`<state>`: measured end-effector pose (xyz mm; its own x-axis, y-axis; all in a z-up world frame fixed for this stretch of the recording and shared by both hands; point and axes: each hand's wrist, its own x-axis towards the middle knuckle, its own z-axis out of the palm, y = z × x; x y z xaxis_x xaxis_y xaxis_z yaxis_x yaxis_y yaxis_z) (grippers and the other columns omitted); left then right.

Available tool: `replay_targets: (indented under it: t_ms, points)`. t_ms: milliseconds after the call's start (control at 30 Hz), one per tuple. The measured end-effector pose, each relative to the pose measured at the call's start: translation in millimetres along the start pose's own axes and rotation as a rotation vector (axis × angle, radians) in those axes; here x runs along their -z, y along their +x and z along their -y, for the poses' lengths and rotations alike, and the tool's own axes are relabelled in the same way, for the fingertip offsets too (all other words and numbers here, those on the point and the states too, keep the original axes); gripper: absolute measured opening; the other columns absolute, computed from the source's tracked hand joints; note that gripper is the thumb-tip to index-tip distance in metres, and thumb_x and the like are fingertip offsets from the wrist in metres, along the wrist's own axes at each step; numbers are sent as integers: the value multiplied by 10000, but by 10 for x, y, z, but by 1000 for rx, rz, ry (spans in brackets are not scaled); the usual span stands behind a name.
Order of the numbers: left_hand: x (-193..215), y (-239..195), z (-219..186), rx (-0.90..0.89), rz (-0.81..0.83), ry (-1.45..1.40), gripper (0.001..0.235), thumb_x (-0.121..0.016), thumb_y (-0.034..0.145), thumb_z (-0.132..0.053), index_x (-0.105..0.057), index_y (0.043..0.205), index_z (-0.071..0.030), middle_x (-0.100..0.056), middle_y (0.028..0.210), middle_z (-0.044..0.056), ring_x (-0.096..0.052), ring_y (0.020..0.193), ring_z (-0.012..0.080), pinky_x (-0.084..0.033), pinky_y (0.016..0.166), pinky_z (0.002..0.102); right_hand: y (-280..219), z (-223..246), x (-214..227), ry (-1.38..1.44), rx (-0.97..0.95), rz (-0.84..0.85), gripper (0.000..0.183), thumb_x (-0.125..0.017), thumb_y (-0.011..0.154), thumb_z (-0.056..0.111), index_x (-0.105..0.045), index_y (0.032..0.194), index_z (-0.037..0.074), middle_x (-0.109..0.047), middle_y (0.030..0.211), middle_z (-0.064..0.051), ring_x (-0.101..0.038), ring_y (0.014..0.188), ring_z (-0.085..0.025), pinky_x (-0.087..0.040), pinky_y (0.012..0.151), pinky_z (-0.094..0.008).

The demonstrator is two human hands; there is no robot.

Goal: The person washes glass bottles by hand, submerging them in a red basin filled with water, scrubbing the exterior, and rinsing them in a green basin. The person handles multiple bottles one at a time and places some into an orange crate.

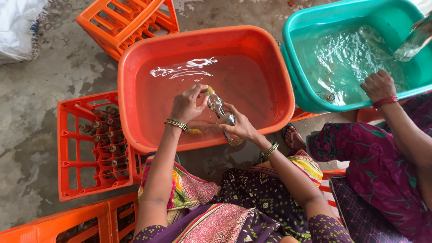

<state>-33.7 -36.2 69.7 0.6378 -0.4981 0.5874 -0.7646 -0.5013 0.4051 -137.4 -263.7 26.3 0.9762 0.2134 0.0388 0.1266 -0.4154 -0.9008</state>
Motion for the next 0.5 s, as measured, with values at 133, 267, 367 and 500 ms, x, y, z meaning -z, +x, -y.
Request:
replay_targets:
  t_ms: [133,267,367,500]
  points:
    - [-173,-164,87,12,55,110,437,-622,895,-98,-501,1314,-73,-710,1055,144,-712,764,283,-585,565,384,-49,260,29,-178,-63,21,920,-786,774,424,-363,1541,141,-619,1417,-216,-612,1249,-433,-520,1026,-470]
    - [-191,-246,209,112,169,176,333,-571,1038,-24,-510,1344,-140,-717,1118,55,-744,920,236,-610,696,378,-89,405,-7,-302,-244,85,950,-741,733,455,-343,1564,224,-704,1310,-153,-713,1114,-397,-566,978,-442]
    - [-63,-270,128,138,49,-26,423,-589,977,-10,-518,1376,-134,-714,1125,69,-744,957,262,-615,768,386,-91,372,6,-209,-171,57,944,-770,737,458,-367,1550,200,-669,1364,-166,-668,1200,-389,-543,1004,-446]
    - [202,-201,-34,123,89,-259,464,-653,874,-75,-495,1310,-82,-708,1099,121,-738,806,246,-615,677,363,-75,207,13,-11,-95,69,931,-805,761,469,-387,1530,153,-598,1441,-186,-596,1312,-374,-495,1039,-460]
